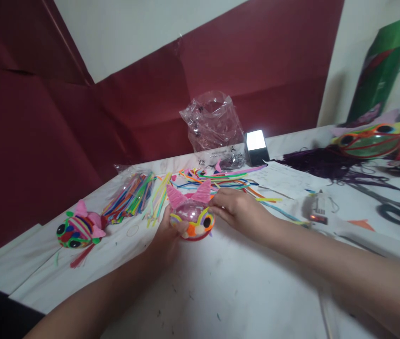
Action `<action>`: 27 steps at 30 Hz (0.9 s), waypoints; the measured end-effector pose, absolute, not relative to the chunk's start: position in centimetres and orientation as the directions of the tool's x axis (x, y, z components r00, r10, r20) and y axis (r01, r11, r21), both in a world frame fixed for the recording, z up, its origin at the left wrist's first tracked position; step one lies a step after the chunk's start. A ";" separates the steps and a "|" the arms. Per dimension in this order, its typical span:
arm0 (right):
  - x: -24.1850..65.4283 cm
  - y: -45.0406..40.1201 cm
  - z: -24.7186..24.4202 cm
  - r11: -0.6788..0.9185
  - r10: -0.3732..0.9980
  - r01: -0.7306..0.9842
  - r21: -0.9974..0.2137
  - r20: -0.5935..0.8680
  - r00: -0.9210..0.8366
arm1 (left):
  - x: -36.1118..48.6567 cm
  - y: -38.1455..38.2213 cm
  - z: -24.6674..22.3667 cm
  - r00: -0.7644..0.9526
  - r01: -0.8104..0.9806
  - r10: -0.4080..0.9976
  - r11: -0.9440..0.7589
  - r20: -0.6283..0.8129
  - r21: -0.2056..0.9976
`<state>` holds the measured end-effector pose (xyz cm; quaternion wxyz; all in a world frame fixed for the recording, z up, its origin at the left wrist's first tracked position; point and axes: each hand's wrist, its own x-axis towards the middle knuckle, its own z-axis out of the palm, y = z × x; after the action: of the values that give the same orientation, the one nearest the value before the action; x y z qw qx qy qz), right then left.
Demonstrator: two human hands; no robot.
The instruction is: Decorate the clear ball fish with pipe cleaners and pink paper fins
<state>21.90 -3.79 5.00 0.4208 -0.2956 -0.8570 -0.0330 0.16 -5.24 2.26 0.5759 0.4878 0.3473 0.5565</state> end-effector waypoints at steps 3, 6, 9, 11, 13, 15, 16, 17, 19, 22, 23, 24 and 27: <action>21.6 -3.9 4.9 0.799 0.547 0.521 -0.301 0.724 -0.420 | 0.2 -5.3 2.3 0.167 -0.299 0.970 -0.119 0.174 0.947; 21.5 -3.9 5.0 0.696 0.706 0.515 -0.500 0.605 -0.369 | 0.2 -5.4 2.4 0.172 -0.309 0.968 -0.121 0.181 0.943; 21.5 -4.1 5.3 0.586 0.810 0.496 -0.640 0.453 -0.373 | 0.3 -5.6 2.7 0.178 -0.317 0.966 -0.124 0.187 0.940; 21.6 -4.1 5.5 0.554 0.831 0.490 -0.673 0.415 -0.371 | 0.3 -5.8 3.0 0.185 -0.310 0.963 -0.133 0.197 0.941; 21.5 -4.1 5.5 0.535 0.843 0.489 -0.689 0.401 -0.357 | 0.3 -5.8 3.0 0.183 -0.301 0.962 -0.141 0.203 0.943; 21.4 -4.0 5.4 0.520 0.852 0.483 -0.705 0.389 -0.350 | 0.2 -5.8 3.0 0.172 -0.290 0.964 -0.145 0.201 0.946; 21.4 -4.0 5.4 0.511 0.857 0.480 -0.713 0.378 -0.350 | 0.2 -5.8 2.9 0.168 -0.286 0.965 -0.147 0.201 0.947; 21.4 -3.9 5.3 0.502 0.862 0.478 -0.721 0.368 -0.350 | 0.2 -5.7 2.7 0.167 -0.285 0.966 -0.147 0.200 0.947; 21.4 -3.8 5.1 0.479 0.874 0.485 -0.732 0.342 -0.346 | 0.1 -5.3 2.2 0.170 -0.285 0.966 -0.143 0.197 0.948; 21.3 -3.6 4.9 0.454 0.886 0.500 -0.737 0.313 -0.343 | -0.2 -4.6 1.4 0.184 -0.269 0.968 -0.117 0.170 0.956; 21.3 -3.5 4.7 0.451 0.886 0.502 -0.738 0.306 -0.347 | -0.3 -4.4 1.2 0.191 -0.262 0.969 -0.105 0.158 0.959; 21.3 -3.4 4.6 0.450 0.887 0.503 -0.738 0.301 -0.351 | -0.4 -4.3 1.1 0.204 -0.261 0.968 -0.090 0.146 0.961; 21.3 -3.2 4.2 0.450 0.887 0.509 -0.734 0.301 -0.350 | -0.4 -4.4 1.2 0.219 -0.271 0.967 -0.066 0.128 0.960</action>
<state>21.27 -3.16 4.24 0.3502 -0.4498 -0.7761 0.2697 -0.42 -4.39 1.18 0.5916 0.5092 0.3420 0.5232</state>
